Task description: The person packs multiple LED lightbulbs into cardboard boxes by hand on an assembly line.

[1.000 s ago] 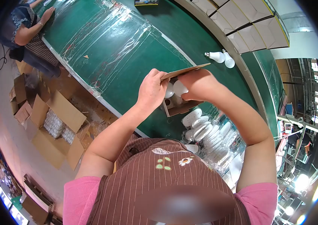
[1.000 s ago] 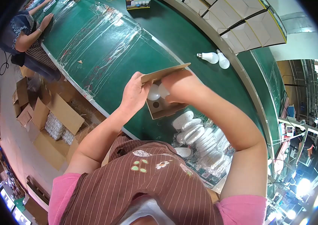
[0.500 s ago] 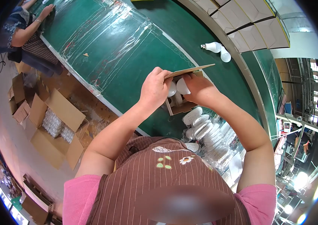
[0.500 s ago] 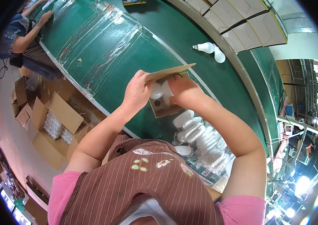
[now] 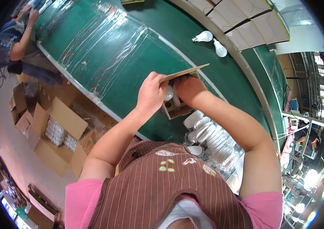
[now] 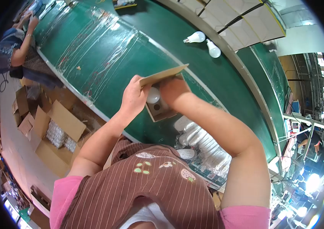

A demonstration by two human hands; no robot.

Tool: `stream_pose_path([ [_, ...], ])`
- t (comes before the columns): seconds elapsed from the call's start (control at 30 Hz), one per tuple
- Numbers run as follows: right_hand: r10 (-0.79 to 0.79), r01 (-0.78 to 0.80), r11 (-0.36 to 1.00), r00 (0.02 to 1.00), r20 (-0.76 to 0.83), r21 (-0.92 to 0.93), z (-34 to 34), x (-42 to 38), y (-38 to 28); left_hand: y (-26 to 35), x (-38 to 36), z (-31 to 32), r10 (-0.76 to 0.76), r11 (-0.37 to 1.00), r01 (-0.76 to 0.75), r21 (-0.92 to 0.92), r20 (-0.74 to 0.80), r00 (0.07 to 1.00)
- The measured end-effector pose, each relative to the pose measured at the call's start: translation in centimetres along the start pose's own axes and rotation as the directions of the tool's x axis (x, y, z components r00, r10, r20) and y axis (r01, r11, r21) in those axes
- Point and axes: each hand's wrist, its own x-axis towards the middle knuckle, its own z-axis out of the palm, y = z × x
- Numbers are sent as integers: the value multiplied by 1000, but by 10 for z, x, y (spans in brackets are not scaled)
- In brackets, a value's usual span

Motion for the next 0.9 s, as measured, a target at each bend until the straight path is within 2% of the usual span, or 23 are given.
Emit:
stream_pose_path([
  [0.07,30,-35,999,991,-130,-35,10,-4,-1,5,-2,-7,-35,999,36,-9,17,999],
  [0.1,97,-96,995,995,-36,19,-25,-14,-5,3,0,-11,-59,998,59,-15,17,998],
  [0.17,118,-47,952,968,-221,303,-70,-18,18,-10,2,-20,-136,972,123,-201,-55,989],
  [0.2,213,-38,918,887,-410,394,-72,-13,41,-13,6,-26,-136,947,100,-304,-102,985],
  [0.23,313,-4,878,762,-567,478,-74,-3,72,-15,11,-34,-168,951,133,-280,-105,980],
  [0.3,428,-227,884,746,-511,409,-53,41,128,-18,19,-41,-191,959,156,-235,-131,973],
  [0.37,351,-214,929,772,-529,302,-3,96,182,-24,23,-36,-72,991,49,-123,-195,978],
  [0.43,356,-254,930,803,-478,265,51,141,221,-17,23,-36,-88,995,92,25,-144,986],
  [0.5,389,-344,921,838,-382,183,57,167,229,-13,26,-37,-137,990,134,-31,-105,985],
  [0.57,458,-463,886,858,-232,34,49,167,225,-11,29,-39,-109,994,106,-33,-109,988],
  [0.63,504,-496,862,807,-309,110,54,159,234,-10,25,-37,-115,993,112,-32,-106,988],
  [0.7,541,-511,835,831,-131,203,55,134,243,-10,27,-38,-114,993,113,-11,-99,989],
  [0.77,530,-509,841,843,-91,183,63,98,232,-16,25,-36,-116,993,114,-31,-99,988],
  [0.83,585,-538,745,811,2,395,69,61,205,-16,24,-34,-172,984,166,-65,-101,980],
  [0.9,627,-397,599,773,-99,695,83,24,186,-12,23,-35,-162,987,159,-33,-105,981],
])
